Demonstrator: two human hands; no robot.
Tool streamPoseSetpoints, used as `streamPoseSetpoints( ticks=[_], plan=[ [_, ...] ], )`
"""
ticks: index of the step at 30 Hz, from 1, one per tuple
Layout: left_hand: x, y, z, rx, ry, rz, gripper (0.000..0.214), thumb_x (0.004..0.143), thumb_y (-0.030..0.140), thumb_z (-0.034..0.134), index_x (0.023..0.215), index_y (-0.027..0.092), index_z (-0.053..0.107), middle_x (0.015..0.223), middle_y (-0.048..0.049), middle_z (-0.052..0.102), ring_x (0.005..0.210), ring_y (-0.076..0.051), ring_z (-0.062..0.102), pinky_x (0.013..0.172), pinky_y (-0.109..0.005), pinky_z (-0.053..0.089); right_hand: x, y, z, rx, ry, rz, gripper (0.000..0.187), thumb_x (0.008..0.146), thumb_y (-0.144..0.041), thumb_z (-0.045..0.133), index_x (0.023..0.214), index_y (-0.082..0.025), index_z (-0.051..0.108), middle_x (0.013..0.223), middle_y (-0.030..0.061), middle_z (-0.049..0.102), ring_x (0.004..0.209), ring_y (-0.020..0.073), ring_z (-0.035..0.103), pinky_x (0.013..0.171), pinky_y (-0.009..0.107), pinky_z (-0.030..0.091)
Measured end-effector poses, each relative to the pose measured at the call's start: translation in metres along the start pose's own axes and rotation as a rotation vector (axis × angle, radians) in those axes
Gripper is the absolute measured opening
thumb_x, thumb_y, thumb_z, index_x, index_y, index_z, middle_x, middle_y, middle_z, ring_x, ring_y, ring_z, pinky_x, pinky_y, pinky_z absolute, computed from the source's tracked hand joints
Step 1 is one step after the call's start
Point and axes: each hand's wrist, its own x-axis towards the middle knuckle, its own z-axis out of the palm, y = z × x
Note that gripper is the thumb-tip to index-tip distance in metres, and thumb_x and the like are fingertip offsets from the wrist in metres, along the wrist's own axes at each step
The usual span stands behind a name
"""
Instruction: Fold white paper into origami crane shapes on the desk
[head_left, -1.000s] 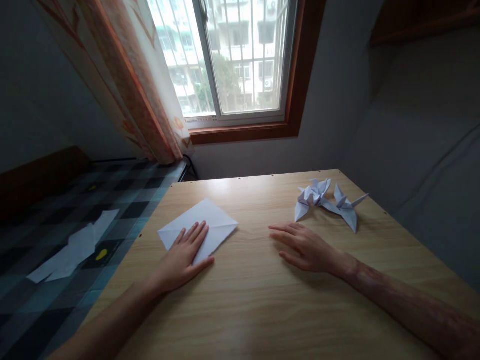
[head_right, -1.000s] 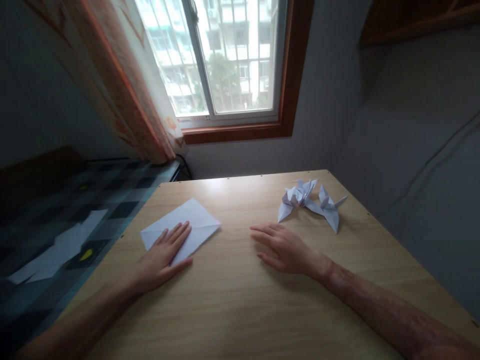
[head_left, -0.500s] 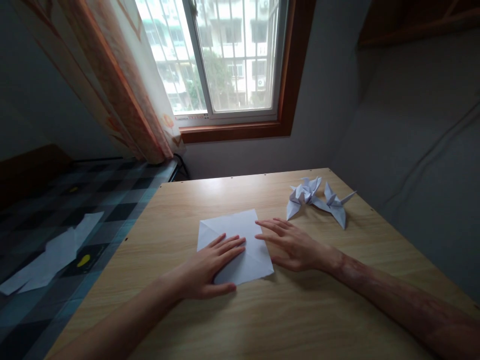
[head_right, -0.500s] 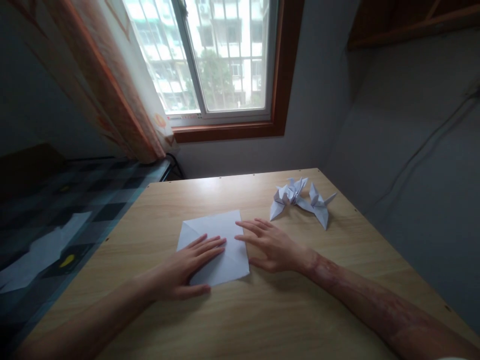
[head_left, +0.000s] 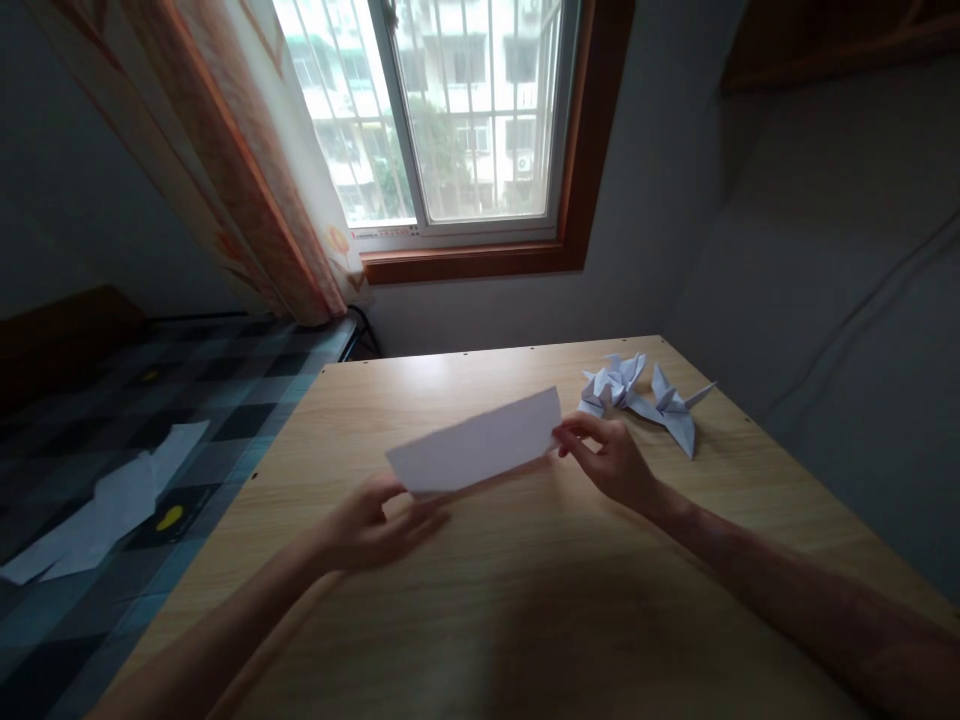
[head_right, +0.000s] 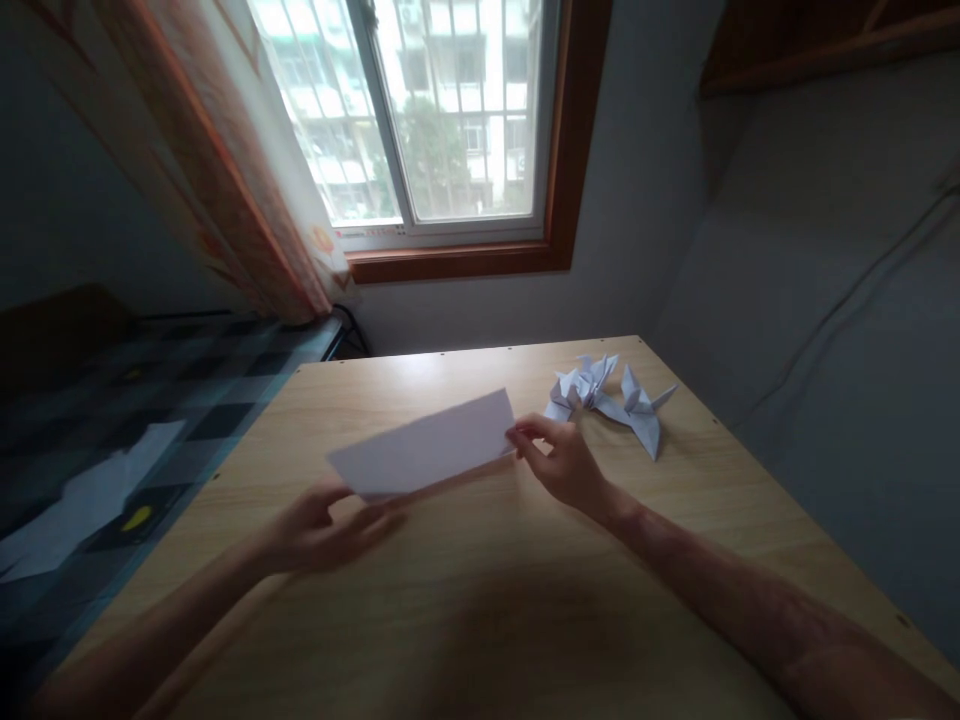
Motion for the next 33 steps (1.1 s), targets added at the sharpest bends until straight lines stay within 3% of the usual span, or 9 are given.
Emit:
streamPoseSetpoints(
  ticks=[3,6,9,13,16,18,21,24,33],
  plan=[
    [0.012,0.005,-0.009,-0.268,0.104,-0.258,0.045,0.100,0.060,0.065,0.096,0.019,0.083,0.094,-0.0081,0.083,0.087,-0.025,0.077,0.078,-0.036,0.064,0.013,-0.008,-0.005,0.193,0.034,0.165,0.044,0.098,-0.064,0.070,0.098,-0.021,0.073,0.058,-0.0015,0.065,0.051,0.0186,0.064,0.052,0.029,0.049],
    [0.026,0.009,-0.008,-0.352,0.111,-0.413,0.049,0.096,0.064,0.067,0.086,0.018,0.079,0.082,-0.0050,0.078,0.074,-0.021,0.069,0.069,-0.031,0.057,0.024,-0.006,-0.006,0.253,0.002,0.274,0.048,0.094,-0.064,0.074,0.106,-0.018,0.073,0.061,-0.0021,0.064,0.048,0.0153,0.058,0.048,0.027,0.043],
    [0.030,0.006,0.005,-0.240,0.083,-0.456,0.053,0.094,0.066,0.065,0.071,0.018,0.069,0.067,-0.0011,0.067,0.064,-0.017,0.060,0.061,-0.027,0.044,0.022,0.005,-0.004,0.173,-0.046,0.295,0.059,0.091,-0.055,0.078,0.135,-0.018,0.063,0.070,-0.0035,0.066,0.053,0.0152,0.057,0.050,0.026,0.045],
    [0.020,-0.004,0.027,0.211,0.093,-0.483,0.052,0.096,0.062,0.065,0.064,0.021,0.059,0.059,0.0010,0.060,0.059,-0.017,0.054,0.057,-0.028,0.032,0.000,0.021,0.000,-0.175,-0.073,0.124,0.076,0.088,-0.036,0.080,0.155,-0.024,0.047,0.097,0.0016,0.071,0.063,0.0167,0.061,0.059,0.030,0.053],
    [0.011,-0.008,0.035,0.499,0.182,-0.357,0.040,0.089,0.051,0.077,0.069,0.023,0.057,0.069,-0.0015,0.065,0.069,-0.022,0.061,0.066,-0.033,0.043,-0.018,0.021,-0.002,-0.373,-0.091,-0.088,0.070,0.090,-0.027,0.079,0.154,-0.026,0.051,0.120,0.0114,0.071,0.096,0.0289,0.070,0.087,0.046,0.062],
    [0.007,-0.007,0.033,0.526,0.173,-0.166,0.034,0.087,0.048,0.080,0.078,0.023,0.059,0.089,-0.0063,0.073,0.087,-0.027,0.068,0.080,-0.039,0.053,-0.026,0.014,-0.007,-0.400,-0.216,-0.221,0.060,0.095,-0.029,0.076,0.151,-0.028,0.055,0.139,0.0147,0.068,0.127,0.0354,0.066,0.111,0.054,0.055],
    [0.002,-0.004,0.024,0.389,-0.106,0.125,0.046,0.089,0.057,0.080,0.118,0.024,0.067,0.138,-0.0138,0.070,0.124,-0.033,0.069,0.105,-0.047,0.057,-0.032,0.003,-0.014,-0.394,-0.484,-0.354,0.074,0.095,-0.045,0.080,0.160,-0.025,0.051,0.160,0.0173,0.058,0.145,0.0374,0.057,0.122,0.055,0.047],
    [-0.002,-0.004,0.018,0.347,-0.267,0.243,0.071,0.090,0.059,0.078,0.147,0.025,0.055,0.158,-0.0170,0.059,0.142,-0.037,0.061,0.118,-0.052,0.053,-0.035,-0.001,-0.017,-0.448,-0.601,-0.370,0.087,0.093,-0.056,0.080,0.165,-0.022,0.046,0.167,0.0193,0.052,0.150,0.0391,0.053,0.126,0.057,0.042],
    [0.001,-0.006,0.022,0.438,-0.312,0.285,0.063,0.094,0.043,0.072,0.151,0.023,0.055,0.154,-0.0157,0.065,0.136,-0.037,0.069,0.113,-0.052,0.060,-0.043,-0.004,-0.014,-0.529,-0.600,-0.369,0.069,0.096,-0.047,0.073,0.157,-0.018,0.055,0.158,0.0186,0.061,0.142,0.0382,0.062,0.122,0.057,0.047]
  ],
)
